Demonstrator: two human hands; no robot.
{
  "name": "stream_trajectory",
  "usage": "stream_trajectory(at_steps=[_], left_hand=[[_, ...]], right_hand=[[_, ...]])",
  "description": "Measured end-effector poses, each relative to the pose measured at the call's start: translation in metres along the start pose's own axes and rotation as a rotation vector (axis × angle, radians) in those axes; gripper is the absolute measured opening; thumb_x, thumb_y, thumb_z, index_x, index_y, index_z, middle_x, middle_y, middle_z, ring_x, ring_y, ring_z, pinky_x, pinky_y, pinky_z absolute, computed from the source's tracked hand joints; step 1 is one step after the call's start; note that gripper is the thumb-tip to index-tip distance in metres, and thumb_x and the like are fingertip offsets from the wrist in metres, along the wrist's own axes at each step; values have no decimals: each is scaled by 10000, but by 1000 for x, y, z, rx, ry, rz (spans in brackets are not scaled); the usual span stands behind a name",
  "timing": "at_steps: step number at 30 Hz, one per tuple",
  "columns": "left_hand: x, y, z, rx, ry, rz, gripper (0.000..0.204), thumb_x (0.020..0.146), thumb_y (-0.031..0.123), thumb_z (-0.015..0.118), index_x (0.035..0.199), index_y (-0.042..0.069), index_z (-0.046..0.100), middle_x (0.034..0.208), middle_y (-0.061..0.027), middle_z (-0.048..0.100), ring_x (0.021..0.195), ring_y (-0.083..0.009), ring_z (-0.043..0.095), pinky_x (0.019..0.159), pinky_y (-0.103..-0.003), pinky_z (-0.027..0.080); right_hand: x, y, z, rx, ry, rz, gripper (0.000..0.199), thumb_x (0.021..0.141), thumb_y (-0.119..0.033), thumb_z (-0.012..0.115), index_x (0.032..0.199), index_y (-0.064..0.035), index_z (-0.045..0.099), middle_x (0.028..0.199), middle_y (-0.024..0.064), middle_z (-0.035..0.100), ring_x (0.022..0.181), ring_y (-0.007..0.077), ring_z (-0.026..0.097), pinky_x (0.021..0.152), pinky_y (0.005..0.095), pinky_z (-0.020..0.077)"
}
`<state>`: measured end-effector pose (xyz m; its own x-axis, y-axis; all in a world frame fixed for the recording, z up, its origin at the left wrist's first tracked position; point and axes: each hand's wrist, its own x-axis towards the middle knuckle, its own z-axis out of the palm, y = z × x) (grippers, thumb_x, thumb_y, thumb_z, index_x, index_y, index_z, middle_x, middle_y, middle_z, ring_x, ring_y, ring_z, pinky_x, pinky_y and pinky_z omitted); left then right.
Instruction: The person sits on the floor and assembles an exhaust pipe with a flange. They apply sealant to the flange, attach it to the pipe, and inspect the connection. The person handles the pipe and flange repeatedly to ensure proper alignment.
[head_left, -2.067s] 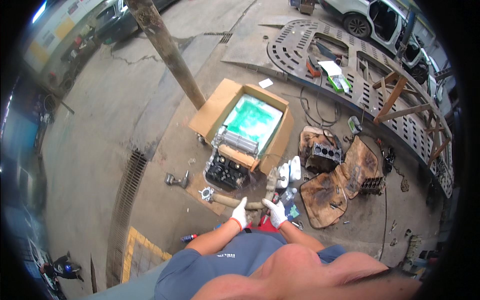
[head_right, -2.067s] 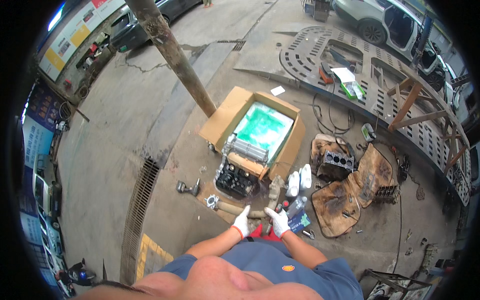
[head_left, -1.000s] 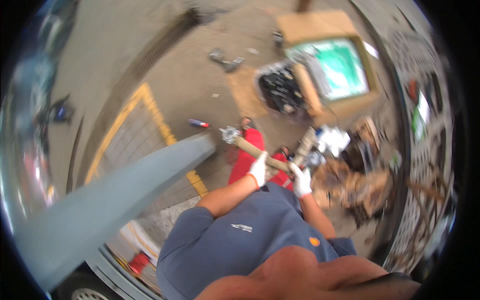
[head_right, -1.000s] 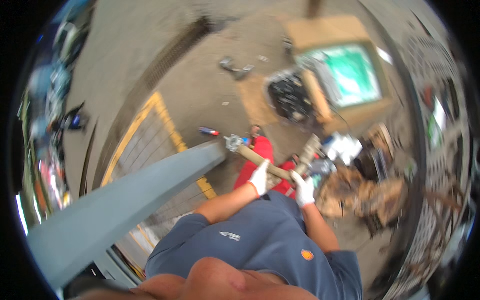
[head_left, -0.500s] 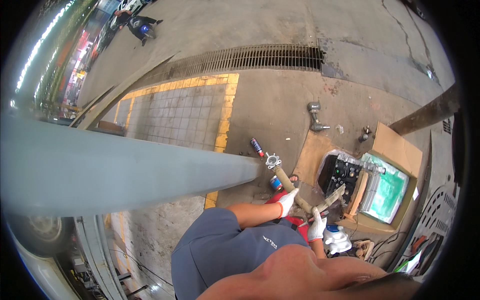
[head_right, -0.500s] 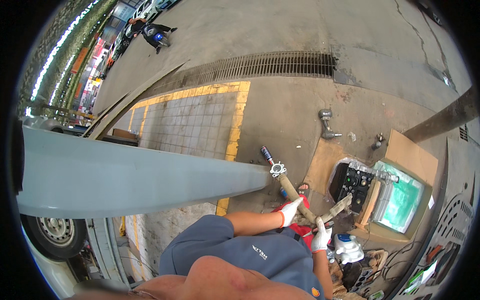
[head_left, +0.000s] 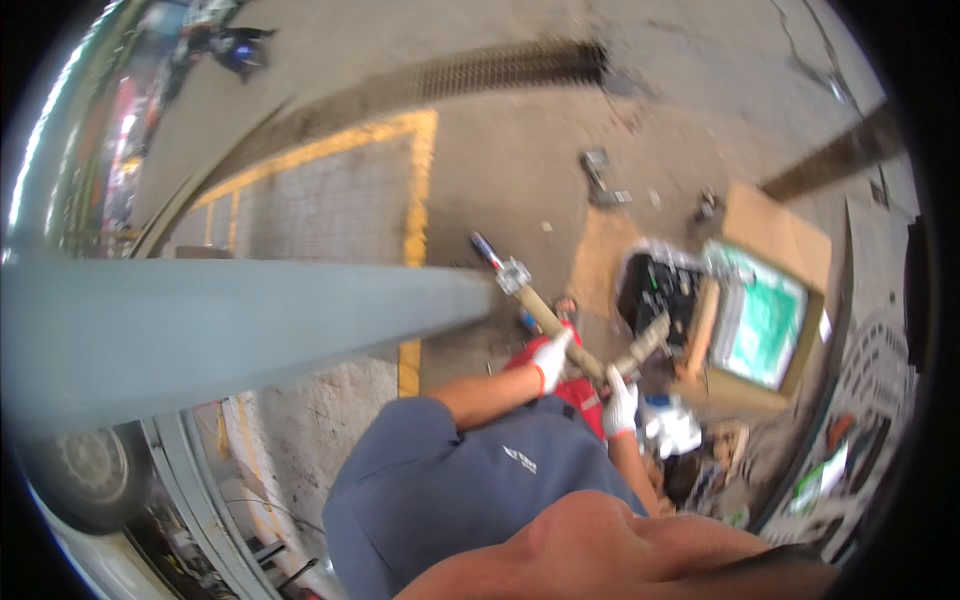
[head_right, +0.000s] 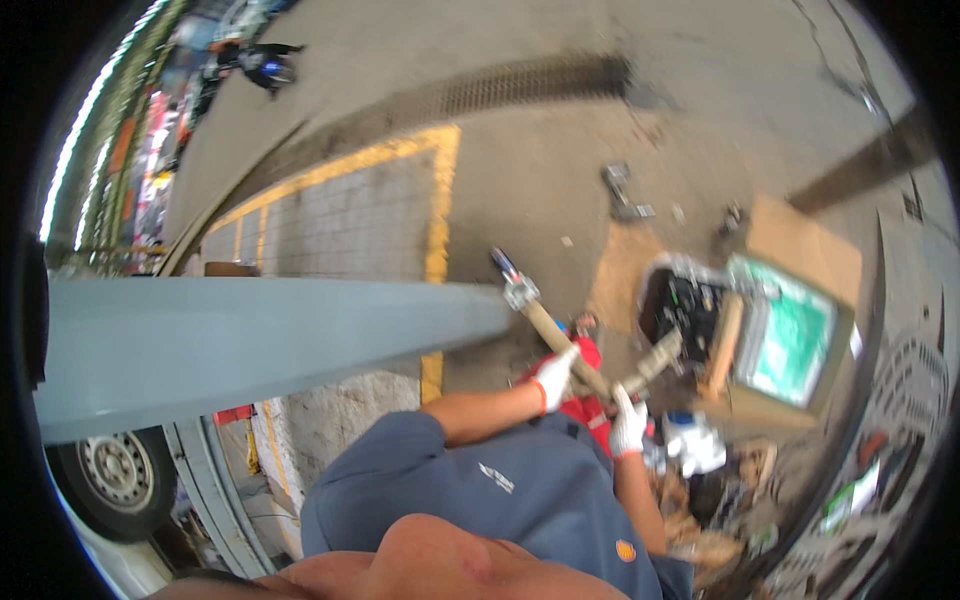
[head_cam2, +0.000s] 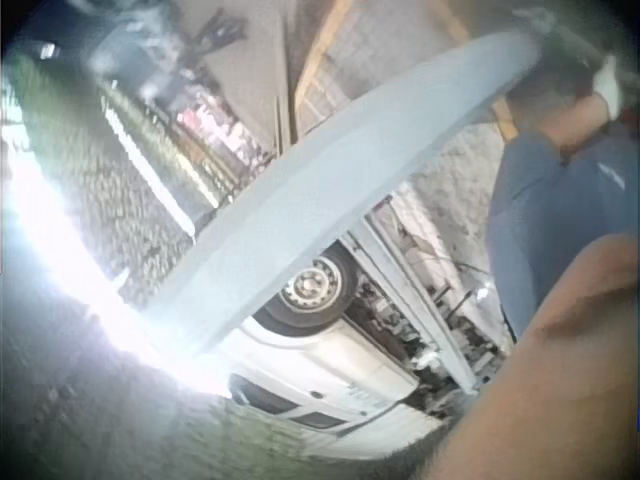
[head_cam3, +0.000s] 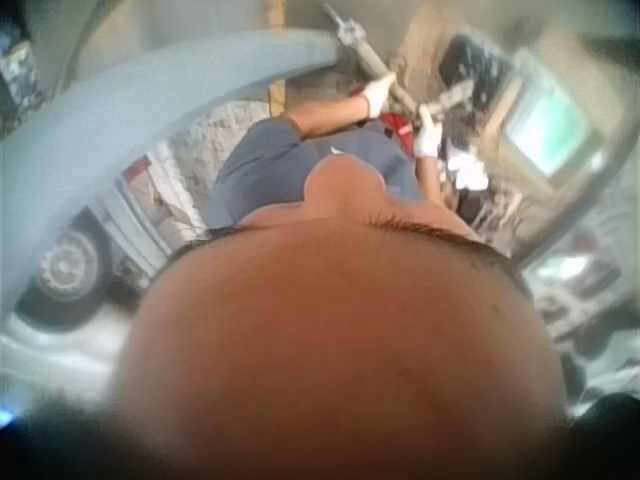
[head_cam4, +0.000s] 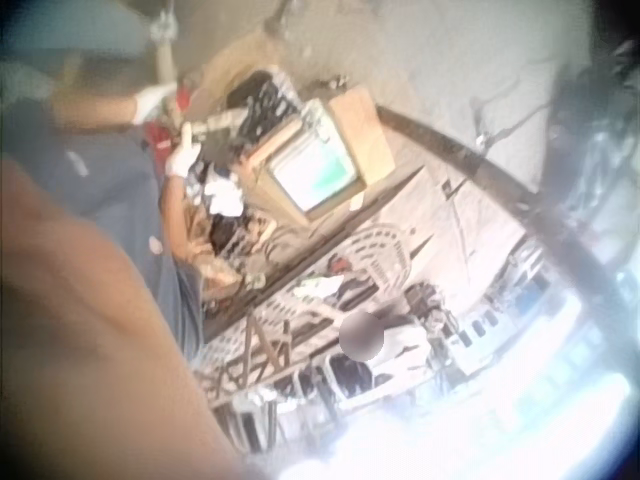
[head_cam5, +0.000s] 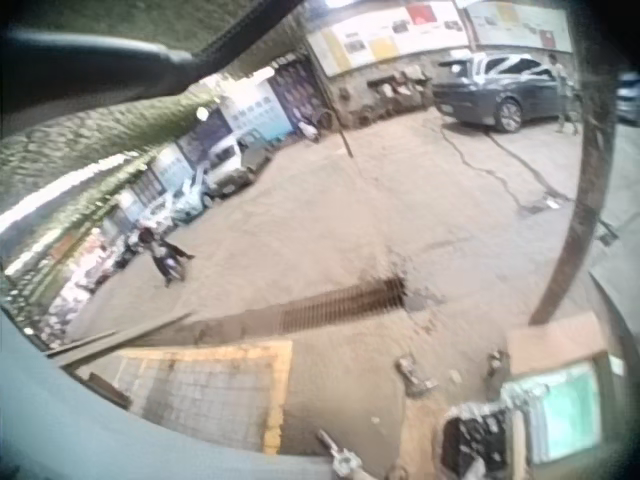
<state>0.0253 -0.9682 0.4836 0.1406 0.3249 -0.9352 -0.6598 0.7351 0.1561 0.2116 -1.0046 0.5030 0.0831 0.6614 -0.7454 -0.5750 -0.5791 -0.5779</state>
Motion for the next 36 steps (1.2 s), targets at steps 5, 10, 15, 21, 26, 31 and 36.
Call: stream_trajectory(at_steps=[5, 10, 15, 21, 26, 31, 36], left_hand=[[32, -69, -27, 90, 147, -85, 474, 1010, 591, 615, 1117, 130, 639, 957, -71, 738, 830, -215, 734, 717, -359, 630], [45, -128, -34, 120, 248, -72, 453, 987, 562, 664, 1086, 122, 624, 882, -76, 720, 690, -212, 723, 568, -341, 628], [65, -145, -37, 136, 211, -148, 402, 999, 565, 644, 1078, 173, 596, 909, -55, 705, 791, -202, 718, 638, -340, 616], [78, -135, -26, 177, 112, -138, 384, 1030, 573, 589, 1134, 204, 577, 1092, -30, 667, 1011, -209, 675, 849, -379, 578], [87, -119, -21, 238, 10, -94, 360, 1079, 532, 517, 1213, 203, 574, 1160, -16, 640, 1081, -200, 643, 914, -383, 553], [100, -113, -21, 292, -73, -133, 368, 1082, 526, 523, 1222, 192, 587, 1158, -14, 638, 1072, -198, 640, 960, -379, 535], [123, -116, -26, 354, -82, -125, 382, 1073, 530, 541, 1227, 184, 592, 1176, -20, 637, 1093, -207, 634, 973, -392, 530]], right_hand=[[-14, 26, -80, -161, 36, 71, 154, 991, -200, 745, 934, -104, 637, 746, 0, 638, 579, 108, 596, 513, 271, 434], [-55, 55, -179, -153, 201, 260, 206, 1025, -188, 683, 1154, -29, 669, 935, 96, 734, 634, 185, 671, 683, 370, 636], [-88, 90, -270, -134, 447, 315, 189, 1016, -198, 687, 1143, -61, 657, 916, 73, 731, 630, 180, 669, 588, 310, 580], [-136, 163, -336, -99, 582, 395, 166, 1009, -170, 676, 1128, -60, 639, 893, 85, 696, 634, 154, 615, 557, 301, 507], [-169, 206, -330, -96, 666, 521, 130, 949, -120, 659, 1046, -56, 601, 800, 72, 629, 550, 134, 519, 500, 286, 414], [-186, 237, -333, -40, 674, 543, 108, 940, -106, 646, 1023, -58, 596, 762, 60, 614, 544, 139, 522, 494, 295, 415], [-180, 239, -329, -13, 692, 537, 70, 949, -96, 626, 948, -80, 558, 709, 39, 575, 536, 141, 514, 485, 302, 403]])
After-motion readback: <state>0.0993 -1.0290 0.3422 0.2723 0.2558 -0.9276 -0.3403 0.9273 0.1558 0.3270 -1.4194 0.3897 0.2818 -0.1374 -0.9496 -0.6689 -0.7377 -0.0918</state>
